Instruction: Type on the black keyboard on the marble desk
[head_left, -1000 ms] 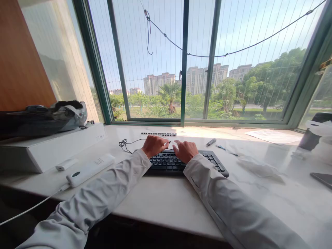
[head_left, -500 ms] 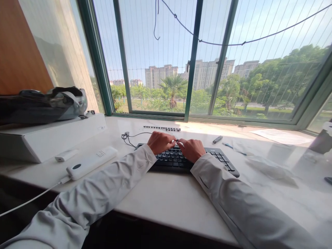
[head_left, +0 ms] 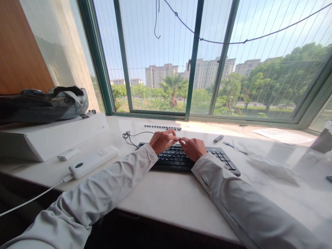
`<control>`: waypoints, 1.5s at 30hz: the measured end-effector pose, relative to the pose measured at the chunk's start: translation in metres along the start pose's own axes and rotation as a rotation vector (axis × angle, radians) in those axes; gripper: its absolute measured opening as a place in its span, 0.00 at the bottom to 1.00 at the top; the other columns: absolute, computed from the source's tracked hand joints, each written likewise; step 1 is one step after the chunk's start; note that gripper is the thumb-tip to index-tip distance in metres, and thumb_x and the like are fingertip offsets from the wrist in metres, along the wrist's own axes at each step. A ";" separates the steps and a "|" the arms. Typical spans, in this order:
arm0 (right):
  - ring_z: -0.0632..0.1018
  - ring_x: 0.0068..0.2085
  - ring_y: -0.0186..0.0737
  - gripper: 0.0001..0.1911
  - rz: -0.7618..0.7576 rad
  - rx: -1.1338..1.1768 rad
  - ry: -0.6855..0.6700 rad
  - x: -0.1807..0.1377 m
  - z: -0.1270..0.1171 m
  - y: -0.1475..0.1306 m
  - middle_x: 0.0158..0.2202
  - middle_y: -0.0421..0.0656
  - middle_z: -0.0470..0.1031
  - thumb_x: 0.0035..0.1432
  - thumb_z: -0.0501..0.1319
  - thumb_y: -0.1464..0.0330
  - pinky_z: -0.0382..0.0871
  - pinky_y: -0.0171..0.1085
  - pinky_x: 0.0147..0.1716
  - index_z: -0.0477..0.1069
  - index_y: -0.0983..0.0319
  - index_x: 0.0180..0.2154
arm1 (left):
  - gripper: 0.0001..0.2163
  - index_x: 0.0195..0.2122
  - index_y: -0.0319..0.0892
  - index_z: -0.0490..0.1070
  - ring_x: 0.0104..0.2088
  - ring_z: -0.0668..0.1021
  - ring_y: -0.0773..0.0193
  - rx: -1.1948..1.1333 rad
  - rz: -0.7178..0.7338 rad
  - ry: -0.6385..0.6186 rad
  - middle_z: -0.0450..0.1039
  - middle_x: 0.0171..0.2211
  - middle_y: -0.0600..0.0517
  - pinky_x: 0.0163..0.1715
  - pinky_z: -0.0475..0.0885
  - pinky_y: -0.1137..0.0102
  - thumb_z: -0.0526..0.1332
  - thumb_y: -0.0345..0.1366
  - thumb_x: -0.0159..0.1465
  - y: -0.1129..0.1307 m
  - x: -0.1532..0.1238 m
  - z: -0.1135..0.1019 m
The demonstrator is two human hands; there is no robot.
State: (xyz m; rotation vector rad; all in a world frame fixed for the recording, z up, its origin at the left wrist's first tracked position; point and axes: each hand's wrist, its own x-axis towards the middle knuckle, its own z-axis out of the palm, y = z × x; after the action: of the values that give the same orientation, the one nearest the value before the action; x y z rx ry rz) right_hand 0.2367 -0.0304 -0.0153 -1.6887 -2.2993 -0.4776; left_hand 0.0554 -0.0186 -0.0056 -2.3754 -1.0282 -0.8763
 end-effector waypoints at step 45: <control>0.78 0.36 0.46 0.24 -0.252 -0.033 -0.050 -0.009 -0.011 -0.010 0.34 0.48 0.79 0.65 0.42 0.57 0.64 0.40 0.35 0.73 0.54 0.46 | 0.07 0.35 0.52 0.80 0.29 0.77 0.66 -0.224 -0.040 -0.456 0.79 0.29 0.54 0.30 0.65 0.75 0.66 0.37 0.54 -0.024 0.005 -0.012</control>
State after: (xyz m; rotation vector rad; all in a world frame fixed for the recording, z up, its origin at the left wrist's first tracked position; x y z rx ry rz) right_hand 0.2297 -0.0452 -0.0094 -1.4457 -2.5680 -0.5303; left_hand 0.0354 -0.0076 0.0089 -2.8346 -1.1979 -0.4881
